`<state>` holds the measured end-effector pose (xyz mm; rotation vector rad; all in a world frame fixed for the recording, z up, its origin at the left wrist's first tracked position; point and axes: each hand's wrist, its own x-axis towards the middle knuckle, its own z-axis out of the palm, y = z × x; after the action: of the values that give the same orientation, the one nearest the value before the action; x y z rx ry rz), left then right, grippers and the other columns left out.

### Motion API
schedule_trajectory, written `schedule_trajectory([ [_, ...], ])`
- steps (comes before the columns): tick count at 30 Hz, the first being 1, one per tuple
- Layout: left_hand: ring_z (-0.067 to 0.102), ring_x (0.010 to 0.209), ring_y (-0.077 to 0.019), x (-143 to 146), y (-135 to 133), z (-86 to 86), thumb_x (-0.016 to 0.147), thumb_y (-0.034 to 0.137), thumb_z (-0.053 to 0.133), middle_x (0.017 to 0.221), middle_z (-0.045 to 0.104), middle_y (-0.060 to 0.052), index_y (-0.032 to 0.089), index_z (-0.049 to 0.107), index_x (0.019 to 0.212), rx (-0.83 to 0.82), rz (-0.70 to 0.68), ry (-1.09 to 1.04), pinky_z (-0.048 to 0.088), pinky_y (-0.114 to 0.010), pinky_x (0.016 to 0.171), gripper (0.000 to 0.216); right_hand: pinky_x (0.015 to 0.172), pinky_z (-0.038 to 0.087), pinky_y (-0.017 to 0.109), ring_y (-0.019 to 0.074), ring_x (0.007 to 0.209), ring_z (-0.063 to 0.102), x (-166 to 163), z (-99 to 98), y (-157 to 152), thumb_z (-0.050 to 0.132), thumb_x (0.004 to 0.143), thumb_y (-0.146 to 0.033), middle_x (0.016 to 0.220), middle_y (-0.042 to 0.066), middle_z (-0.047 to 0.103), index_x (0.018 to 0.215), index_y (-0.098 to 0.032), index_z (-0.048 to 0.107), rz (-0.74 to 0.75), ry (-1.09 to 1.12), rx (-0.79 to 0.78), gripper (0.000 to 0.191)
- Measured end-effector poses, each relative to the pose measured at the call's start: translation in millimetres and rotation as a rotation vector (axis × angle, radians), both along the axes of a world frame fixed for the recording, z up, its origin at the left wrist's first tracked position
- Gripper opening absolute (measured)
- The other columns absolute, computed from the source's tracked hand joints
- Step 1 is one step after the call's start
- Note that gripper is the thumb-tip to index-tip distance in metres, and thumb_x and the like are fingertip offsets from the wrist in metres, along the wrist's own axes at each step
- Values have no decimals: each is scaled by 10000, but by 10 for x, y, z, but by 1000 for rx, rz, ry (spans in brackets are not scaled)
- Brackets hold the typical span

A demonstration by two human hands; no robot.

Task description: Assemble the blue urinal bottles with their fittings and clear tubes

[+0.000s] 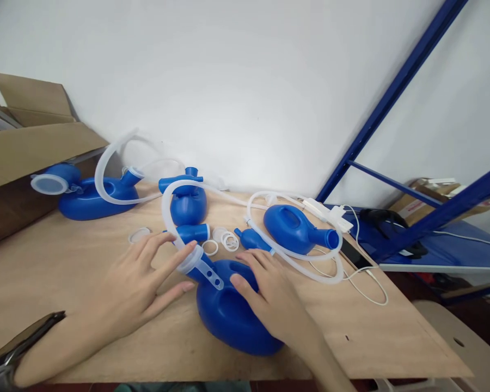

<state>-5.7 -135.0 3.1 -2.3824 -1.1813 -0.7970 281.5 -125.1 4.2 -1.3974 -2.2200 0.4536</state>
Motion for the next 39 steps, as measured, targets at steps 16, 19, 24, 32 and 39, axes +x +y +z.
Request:
schedule_trajectory([
  [16, 567, 1213, -314, 338, 485, -361, 1100, 237, 444, 1253, 676, -145, 167, 605, 1092, -191, -239, -88, 535, -515, 1026, 176, 884, 590, 336, 229, 1013, 743, -362, 63, 168, 465, 1110, -330, 1160, 67, 726, 1296, -278, 709, 100, -89, -78, 311],
  [19, 549, 1213, -301, 374, 487, -345, 1089, 200, 443, 1227, 665, -139, 168, 582, 1054, -219, -279, -153, 552, -468, 1021, 147, 872, 591, 334, 219, 982, 740, -354, 55, 178, 464, 1103, -304, 1134, 55, 723, 1296, -292, 725, 105, -80, -110, 325],
  [24, 529, 1188, -312, 394, 473, -301, 1076, 184, 435, 1179, 661, -136, 182, 557, 1003, -220, -284, -195, 555, -498, 999, 142, 892, 585, 353, 229, 995, 738, -364, 62, 187, 500, 1079, -273, 1129, 54, 729, 1316, -311, 737, 65, -75, -146, 337],
  [32, 494, 1127, -286, 411, 481, -293, 1080, 258, 520, 1139, 636, -101, 213, 492, 930, -340, -297, -241, 533, -485, 986, 159, 891, 587, 412, 269, 1005, 741, -365, 38, 200, 492, 1094, -301, 1116, 76, 748, 1366, -343, 728, 26, -101, -214, 363],
  [39, 479, 1011, -249, 451, 502, -287, 1080, 202, 479, 942, 579, -50, 220, 482, 868, -394, -308, -312, 510, -425, 921, 213, 912, 564, 408, 259, 974, 731, -349, 5, 207, 495, 1094, -295, 1079, 72, 774, 1199, -315, 804, 36, -85, -189, 327],
])
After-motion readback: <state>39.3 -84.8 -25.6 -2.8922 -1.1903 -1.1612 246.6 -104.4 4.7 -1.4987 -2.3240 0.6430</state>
